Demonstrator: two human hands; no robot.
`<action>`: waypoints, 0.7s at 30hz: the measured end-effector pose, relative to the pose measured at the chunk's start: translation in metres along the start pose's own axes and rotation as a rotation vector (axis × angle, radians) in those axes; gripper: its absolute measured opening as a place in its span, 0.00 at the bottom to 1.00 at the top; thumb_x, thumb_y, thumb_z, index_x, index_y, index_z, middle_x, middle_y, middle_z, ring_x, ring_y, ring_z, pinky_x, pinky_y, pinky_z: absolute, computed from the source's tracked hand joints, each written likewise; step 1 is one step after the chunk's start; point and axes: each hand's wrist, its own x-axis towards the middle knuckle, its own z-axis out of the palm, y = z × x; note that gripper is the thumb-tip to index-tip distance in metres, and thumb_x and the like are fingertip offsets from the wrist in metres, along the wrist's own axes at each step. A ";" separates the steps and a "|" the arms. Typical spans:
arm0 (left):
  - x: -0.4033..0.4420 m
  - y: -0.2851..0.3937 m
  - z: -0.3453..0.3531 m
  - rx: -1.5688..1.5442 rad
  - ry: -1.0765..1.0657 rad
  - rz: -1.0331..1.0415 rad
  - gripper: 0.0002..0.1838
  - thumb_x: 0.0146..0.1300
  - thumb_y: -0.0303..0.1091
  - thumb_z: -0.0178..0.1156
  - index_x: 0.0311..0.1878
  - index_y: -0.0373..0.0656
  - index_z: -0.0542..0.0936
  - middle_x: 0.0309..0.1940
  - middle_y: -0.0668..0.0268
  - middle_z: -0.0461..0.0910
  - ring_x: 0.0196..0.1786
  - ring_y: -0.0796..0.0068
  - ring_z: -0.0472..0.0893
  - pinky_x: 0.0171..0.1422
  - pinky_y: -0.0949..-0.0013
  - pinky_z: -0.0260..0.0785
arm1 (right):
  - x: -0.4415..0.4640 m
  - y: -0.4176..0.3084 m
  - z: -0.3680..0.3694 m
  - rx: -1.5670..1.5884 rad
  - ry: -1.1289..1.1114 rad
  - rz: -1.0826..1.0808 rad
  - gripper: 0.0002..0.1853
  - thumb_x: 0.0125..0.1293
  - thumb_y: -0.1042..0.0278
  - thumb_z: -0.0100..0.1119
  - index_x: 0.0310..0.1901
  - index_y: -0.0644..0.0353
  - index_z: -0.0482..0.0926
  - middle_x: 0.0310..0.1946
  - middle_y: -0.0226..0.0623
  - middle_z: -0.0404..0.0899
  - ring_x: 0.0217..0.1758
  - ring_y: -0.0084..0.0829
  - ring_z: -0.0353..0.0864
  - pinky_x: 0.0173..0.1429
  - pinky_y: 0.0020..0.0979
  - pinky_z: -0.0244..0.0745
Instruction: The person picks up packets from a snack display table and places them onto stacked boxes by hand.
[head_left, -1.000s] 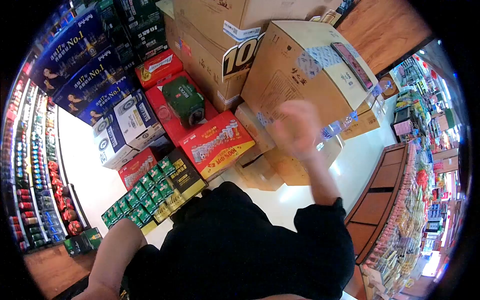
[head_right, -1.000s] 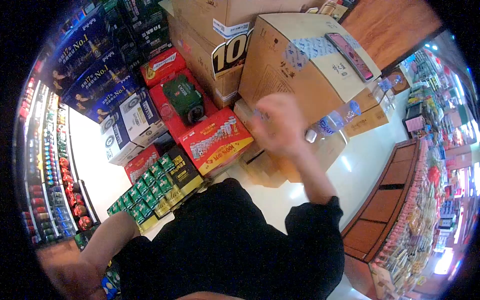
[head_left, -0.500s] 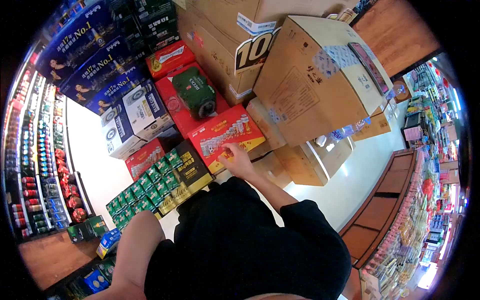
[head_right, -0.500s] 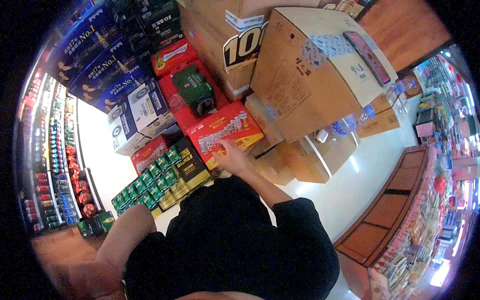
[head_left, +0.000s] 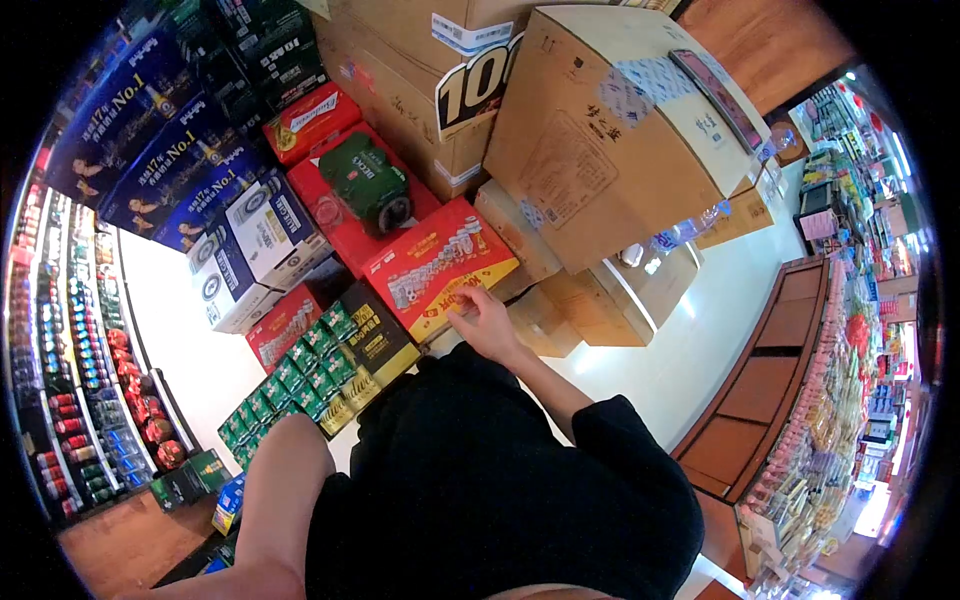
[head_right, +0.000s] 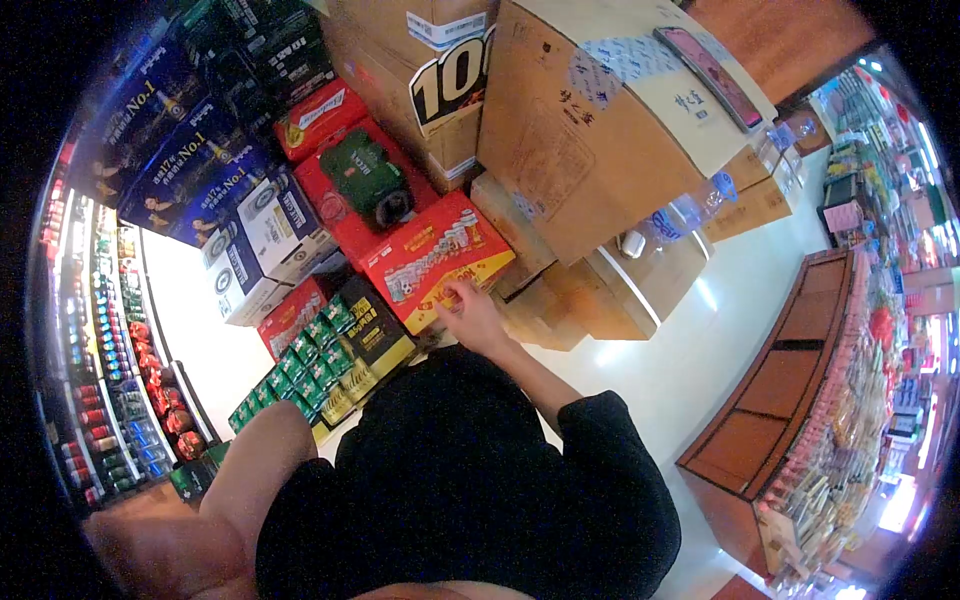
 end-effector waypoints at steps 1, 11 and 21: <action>0.000 -0.002 -0.001 -0.080 0.010 -0.023 0.11 0.66 0.32 0.51 0.48 0.51 0.79 0.43 0.75 0.78 0.51 0.80 0.72 0.57 0.64 0.56 | -0.004 -0.015 -0.008 0.028 0.004 -0.023 0.20 0.55 0.64 0.64 0.48 0.63 0.74 0.41 0.44 0.77 0.42 0.37 0.79 0.46 0.33 0.75; 0.006 0.002 -0.005 -0.150 -0.106 0.053 0.15 0.67 0.35 0.49 0.56 0.56 0.77 0.57 0.82 0.74 0.53 0.84 0.71 0.57 0.67 0.55 | 0.019 -0.200 -0.259 -0.517 0.933 -0.778 0.09 0.54 0.78 0.61 0.38 0.60 0.78 0.34 0.37 0.81 0.33 0.30 0.77 0.41 0.29 0.71; -0.058 0.068 -0.057 0.966 -0.039 -0.648 0.18 0.63 0.47 0.49 0.45 0.41 0.72 0.38 0.58 0.73 0.42 0.63 0.73 0.47 0.60 0.64 | 0.132 -0.151 -0.434 -0.736 0.547 -0.261 0.24 0.70 0.53 0.39 0.44 0.68 0.78 0.49 0.47 0.76 0.57 0.39 0.71 0.63 0.32 0.59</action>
